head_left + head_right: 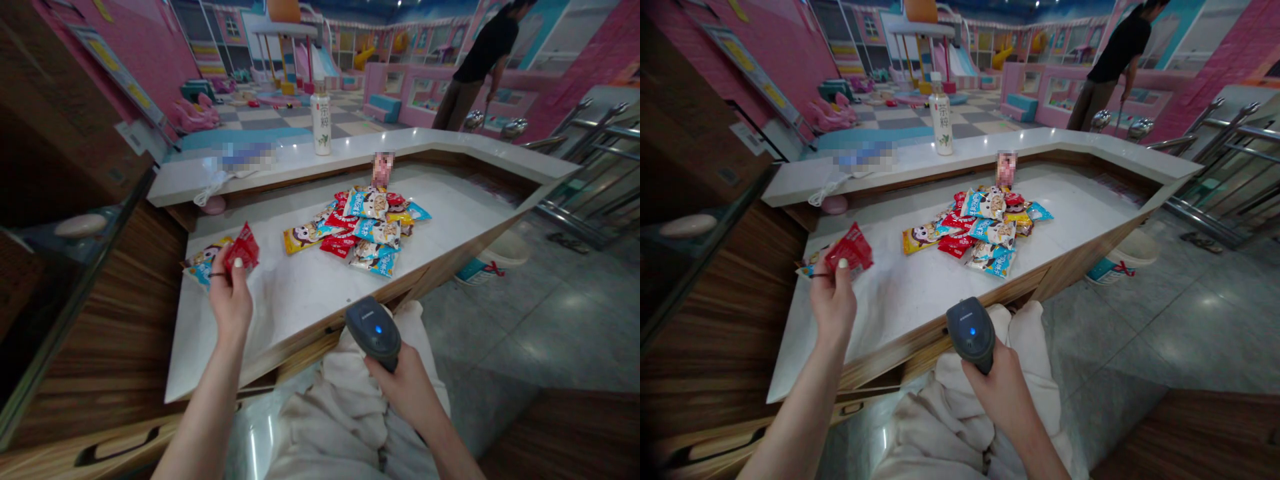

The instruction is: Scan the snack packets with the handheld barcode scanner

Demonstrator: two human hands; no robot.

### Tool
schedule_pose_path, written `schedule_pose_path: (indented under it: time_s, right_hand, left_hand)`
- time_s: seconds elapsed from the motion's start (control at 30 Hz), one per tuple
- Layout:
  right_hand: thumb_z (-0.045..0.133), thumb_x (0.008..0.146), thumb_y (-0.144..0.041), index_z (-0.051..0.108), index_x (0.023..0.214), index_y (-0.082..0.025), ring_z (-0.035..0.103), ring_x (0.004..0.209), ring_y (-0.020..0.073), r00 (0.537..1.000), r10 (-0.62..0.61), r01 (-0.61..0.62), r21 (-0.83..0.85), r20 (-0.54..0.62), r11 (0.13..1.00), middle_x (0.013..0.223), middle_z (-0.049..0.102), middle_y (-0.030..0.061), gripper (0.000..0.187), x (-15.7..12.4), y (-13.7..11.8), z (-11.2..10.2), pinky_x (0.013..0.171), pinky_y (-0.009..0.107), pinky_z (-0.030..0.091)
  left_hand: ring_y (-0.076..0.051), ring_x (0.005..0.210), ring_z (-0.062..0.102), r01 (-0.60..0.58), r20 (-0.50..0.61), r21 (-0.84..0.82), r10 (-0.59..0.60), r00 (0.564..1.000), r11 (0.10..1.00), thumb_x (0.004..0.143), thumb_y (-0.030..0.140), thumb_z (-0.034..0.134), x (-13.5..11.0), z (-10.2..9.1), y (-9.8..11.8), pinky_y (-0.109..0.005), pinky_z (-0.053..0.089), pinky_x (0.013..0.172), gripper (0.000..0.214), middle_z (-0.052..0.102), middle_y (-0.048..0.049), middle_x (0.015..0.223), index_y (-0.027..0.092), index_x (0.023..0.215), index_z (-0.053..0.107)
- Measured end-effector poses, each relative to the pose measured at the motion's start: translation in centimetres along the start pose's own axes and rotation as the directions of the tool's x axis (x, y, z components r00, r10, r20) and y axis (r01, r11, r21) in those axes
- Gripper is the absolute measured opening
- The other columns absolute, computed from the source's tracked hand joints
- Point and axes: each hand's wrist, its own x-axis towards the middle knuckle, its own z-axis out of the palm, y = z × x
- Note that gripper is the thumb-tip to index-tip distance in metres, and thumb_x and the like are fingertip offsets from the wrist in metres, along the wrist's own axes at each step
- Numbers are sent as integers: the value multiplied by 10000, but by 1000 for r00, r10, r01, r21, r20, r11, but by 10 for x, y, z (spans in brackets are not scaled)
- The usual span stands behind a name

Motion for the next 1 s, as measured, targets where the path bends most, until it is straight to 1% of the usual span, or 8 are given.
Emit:
schedule_pose_path:
  time_s: [0.1, 0.23, 0.33, 0.43, 0.53, 0.7, 0.87, 1.0]
  right_hand:
    - [611, 797, -239, 688, 818, -136, 635, 662, 199, 1000, -3, 3, -5, -3, 1000, 705, 709, 37, 131, 2, 0, -2, 622, 260, 485]
    - [611, 800, -237, 688, 810, -141, 627, 636, 193, 1000, 4, -4, -8, 0, 1000, 680, 706, 30, 123, 2, -2, -2, 601, 255, 481]
    - [616, 801, -229, 696, 822, -142, 624, 623, 191, 1000, 6, -6, -11, -16, 1000, 670, 709, 27, 119, 1, -5, -3, 599, 254, 483]
    - [614, 807, -242, 701, 825, -142, 616, 615, 191, 1000, -1, 0, -24, -26, 1000, 661, 705, 24, 134, 0, -5, -5, 600, 257, 483]
    - [613, 805, -247, 701, 816, -142, 620, 625, 194, 1000, -1, 0, -28, -28, 1000, 667, 704, 24, 137, 0, -3, -6, 596, 256, 483]
    - [610, 806, -253, 693, 801, -148, 621, 623, 195, 1000, 8, -8, -19, -25, 1000, 657, 697, 22, 135, 0, 1, -5, 590, 257, 480]
    - [609, 803, -256, 690, 800, -150, 628, 611, 197, 999, 35, -35, -19, -9, 999, 648, 696, 22, 134, -2, 2, -5, 591, 261, 485]
    - [611, 801, -255, 697, 812, -148, 639, 623, 207, 999, 41, -41, -25, -28, 999, 658, 701, 29, 138, -3, 4, -6, 599, 269, 489]
  left_hand:
    - [-286, 1384, 437, -313, -12, 511, 370, 929, 801, 987, 270, 457, 37, -29, -18, -480, 305, 1175, 493, 491, -149, 1488, 134, 1460, 452]
    - [-448, 1397, 385, -340, 221, 711, 263, 939, 616, 933, 349, 581, 68, -47, -47, -692, 171, 1141, 528, 489, -187, 1487, 125, 1406, 513]
    - [-481, 1411, 348, -328, 229, 738, 238, 944, 590, 882, 428, 654, 72, -43, -55, -720, 114, 1134, 649, 446, -218, 1517, 115, 1425, 484]
    - [-457, 1437, 316, -339, 194, 741, 299, 934, 580, 876, 397, 655, 66, -27, -46, -681, 115, 1162, 693, 389, -254, 1543, 64, 1445, 443]
    - [-386, 1447, 337, -427, 279, 652, 326, 903, 626, 909, 361, 598, 55, -1, -35, -584, 171, 1199, 637, 411, -225, 1538, 86, 1459, 434]
    - [-306, 1435, 379, -587, 568, 367, 326, 756, 721, 903, 309, 604, 46, 62, -35, -444, 267, 1199, 657, 381, -210, 1561, 98, 1489, 395]
    - [-354, 1489, 265, -584, 685, 340, 232, 691, 737, 883, 240, 635, 67, 109, -43, -528, 153, 1213, 683, 304, -231, 1597, 69, 1492, 379]
    - [-359, 1466, 315, -572, 710, 349, 190, 678, 742, 888, 210, 615, 84, 115, -52, -573, 174, 1191, 595, 399, -247, 1541, 46, 1436, 448]
